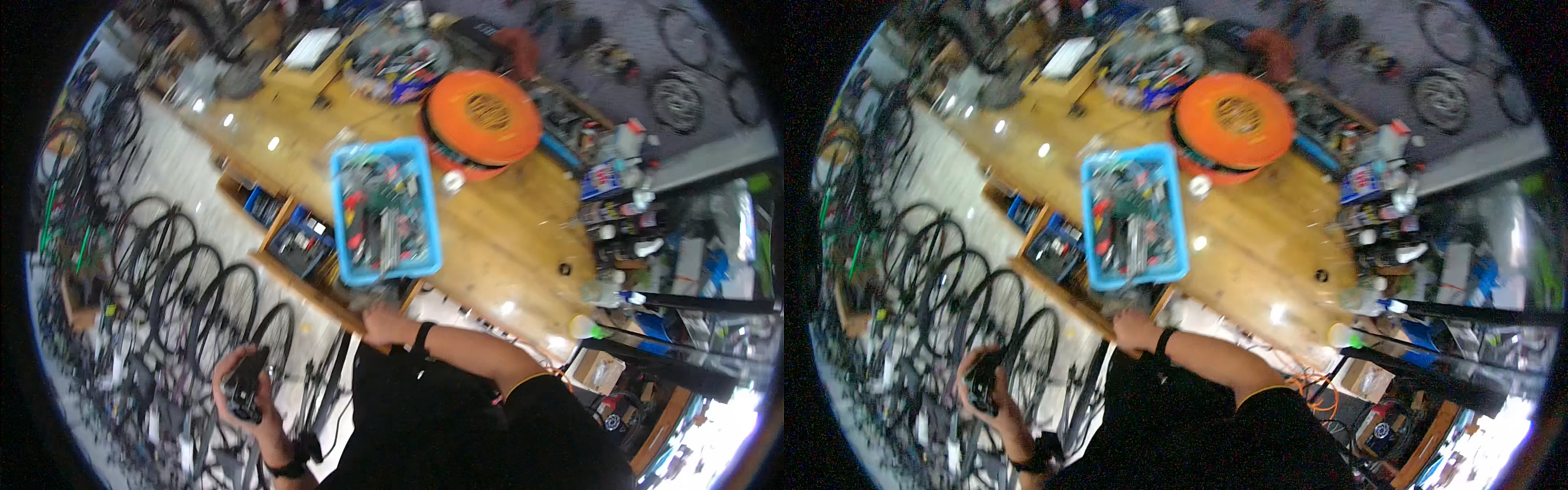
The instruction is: The person disassembles a bicycle gear shifter component by hand and with pliers, retrieves additional parts and a small box from a workbench drawer, and then begins reassembling the shifter housing on the desk.
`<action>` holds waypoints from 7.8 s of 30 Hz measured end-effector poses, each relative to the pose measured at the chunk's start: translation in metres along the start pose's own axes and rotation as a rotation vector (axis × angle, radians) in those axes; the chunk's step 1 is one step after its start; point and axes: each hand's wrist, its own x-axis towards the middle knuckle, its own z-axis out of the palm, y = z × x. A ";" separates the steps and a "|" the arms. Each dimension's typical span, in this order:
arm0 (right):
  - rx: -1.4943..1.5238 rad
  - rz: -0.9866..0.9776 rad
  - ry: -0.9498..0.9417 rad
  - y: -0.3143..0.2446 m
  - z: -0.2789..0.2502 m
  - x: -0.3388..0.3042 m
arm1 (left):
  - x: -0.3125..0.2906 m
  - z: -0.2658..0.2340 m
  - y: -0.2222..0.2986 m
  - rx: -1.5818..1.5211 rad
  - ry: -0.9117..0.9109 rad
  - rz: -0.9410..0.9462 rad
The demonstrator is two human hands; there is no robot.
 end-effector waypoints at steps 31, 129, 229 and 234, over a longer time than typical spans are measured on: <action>0.126 0.683 0.135 0.123 -0.091 -0.173 | 0.085 0.110 0.045 -0.128 -0.437 0.189; -0.265 0.765 0.448 0.218 -0.515 0.211 | 0.336 0.143 -0.174 -0.084 -0.466 -0.152; 0.853 1.747 1.834 -0.609 0.651 -1.078 | -1.154 -0.105 0.422 -1.301 -2.618 0.800; 0.790 1.641 1.747 -0.598 0.704 -1.194 | -1.233 -0.103 0.461 -1.246 -2.469 0.959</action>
